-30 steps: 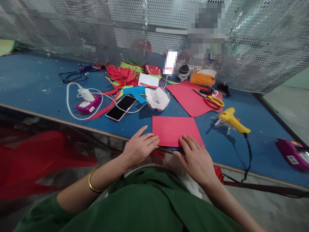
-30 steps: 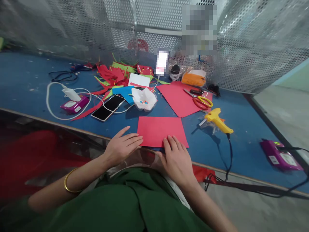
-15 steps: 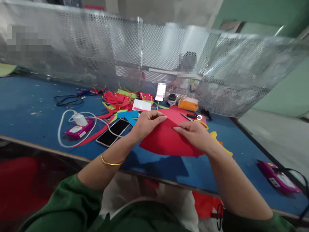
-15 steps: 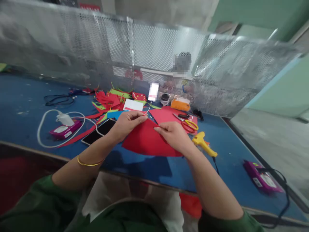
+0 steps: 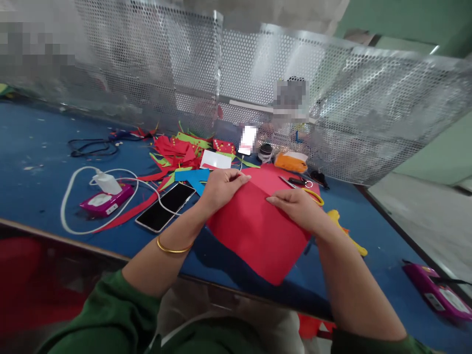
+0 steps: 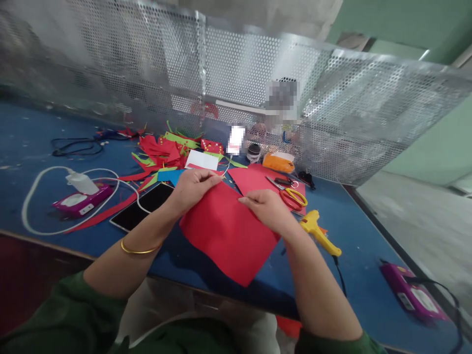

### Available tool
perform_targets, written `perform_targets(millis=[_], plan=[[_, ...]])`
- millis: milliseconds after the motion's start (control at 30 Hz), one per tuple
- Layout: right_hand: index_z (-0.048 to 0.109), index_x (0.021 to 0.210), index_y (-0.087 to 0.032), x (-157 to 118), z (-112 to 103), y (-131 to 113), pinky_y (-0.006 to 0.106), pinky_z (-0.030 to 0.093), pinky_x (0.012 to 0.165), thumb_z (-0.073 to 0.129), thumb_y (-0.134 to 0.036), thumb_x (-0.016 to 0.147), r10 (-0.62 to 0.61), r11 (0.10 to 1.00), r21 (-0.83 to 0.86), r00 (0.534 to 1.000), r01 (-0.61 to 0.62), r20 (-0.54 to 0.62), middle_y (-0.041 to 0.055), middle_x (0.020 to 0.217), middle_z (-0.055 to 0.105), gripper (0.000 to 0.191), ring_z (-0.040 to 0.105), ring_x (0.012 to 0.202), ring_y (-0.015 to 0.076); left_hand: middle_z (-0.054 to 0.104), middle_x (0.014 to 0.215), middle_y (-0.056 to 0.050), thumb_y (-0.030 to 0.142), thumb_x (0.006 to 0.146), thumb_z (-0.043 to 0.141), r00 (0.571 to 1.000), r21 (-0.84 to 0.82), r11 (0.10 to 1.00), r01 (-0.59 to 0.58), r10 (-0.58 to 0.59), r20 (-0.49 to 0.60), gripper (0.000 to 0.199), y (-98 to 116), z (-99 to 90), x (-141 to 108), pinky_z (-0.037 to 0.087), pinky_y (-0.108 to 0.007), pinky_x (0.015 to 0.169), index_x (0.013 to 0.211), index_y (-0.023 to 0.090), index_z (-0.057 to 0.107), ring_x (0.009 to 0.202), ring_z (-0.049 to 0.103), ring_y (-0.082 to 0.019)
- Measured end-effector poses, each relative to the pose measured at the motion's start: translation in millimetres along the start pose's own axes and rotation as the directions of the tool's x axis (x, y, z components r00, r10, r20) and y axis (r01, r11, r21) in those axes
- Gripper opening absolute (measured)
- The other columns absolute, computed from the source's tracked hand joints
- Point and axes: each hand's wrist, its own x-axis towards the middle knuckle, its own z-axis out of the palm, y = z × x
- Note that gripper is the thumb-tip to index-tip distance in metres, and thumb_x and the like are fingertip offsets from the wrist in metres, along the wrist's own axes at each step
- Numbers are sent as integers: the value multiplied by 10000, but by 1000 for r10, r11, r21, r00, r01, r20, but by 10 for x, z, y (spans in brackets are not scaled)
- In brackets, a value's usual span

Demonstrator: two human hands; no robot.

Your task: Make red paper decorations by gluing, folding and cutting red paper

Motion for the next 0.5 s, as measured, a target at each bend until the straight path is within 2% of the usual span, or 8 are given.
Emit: perform_targets(millis=[133,300,367,400,467,500], plan=[[644,637,-202,-133,-177,159,260,358,460,614,-670,801,78,995,50,996,-81,52,-6,559,568,496,463,496,127,682,676,-26,402,840,634,996,58,998,-5,10,-89,269,-89,-107,62,385,-281,604,702,190,728,658,558,-150],[701,634,-197,-407,-403,372,293,488,564,661,-681,768,123,992,16,991,-122,-61,48,624,696,504,619,572,175,639,622,-7,403,846,644,984,88,996,-30,45,-174,272,-152,-213,119,361,-275,581,689,195,721,624,522,-144],[721,676,-192,-526,-475,393,311,521,582,676,-697,745,176,984,37,964,-172,-197,74,630,724,512,671,585,206,634,621,-6,406,843,648,967,93,996,-19,42,-252,271,-152,-254,133,357,-272,578,707,184,722,621,524,-145],[725,703,-194,-571,-492,375,316,530,587,669,-695,754,184,983,44,935,-180,-303,75,630,728,506,683,585,212,627,616,-4,410,838,651,960,88,996,-12,36,-278,273,-145,-265,136,354,-269,575,709,178,719,616,521,-144],[727,760,-206,-604,-471,278,322,550,638,624,-654,820,132,989,16,847,-144,-515,67,676,744,463,706,637,215,622,621,-3,415,835,648,966,72,997,-14,32,-255,280,-119,-255,128,357,-263,576,714,172,716,619,519,-141],[733,802,-215,-585,-429,209,329,558,692,595,-611,863,75,994,-24,811,-109,-580,65,737,761,423,722,706,219,625,631,-4,416,836,643,976,68,997,-25,39,-213,284,-102,-234,116,363,-261,583,713,171,715,629,521,-140]])
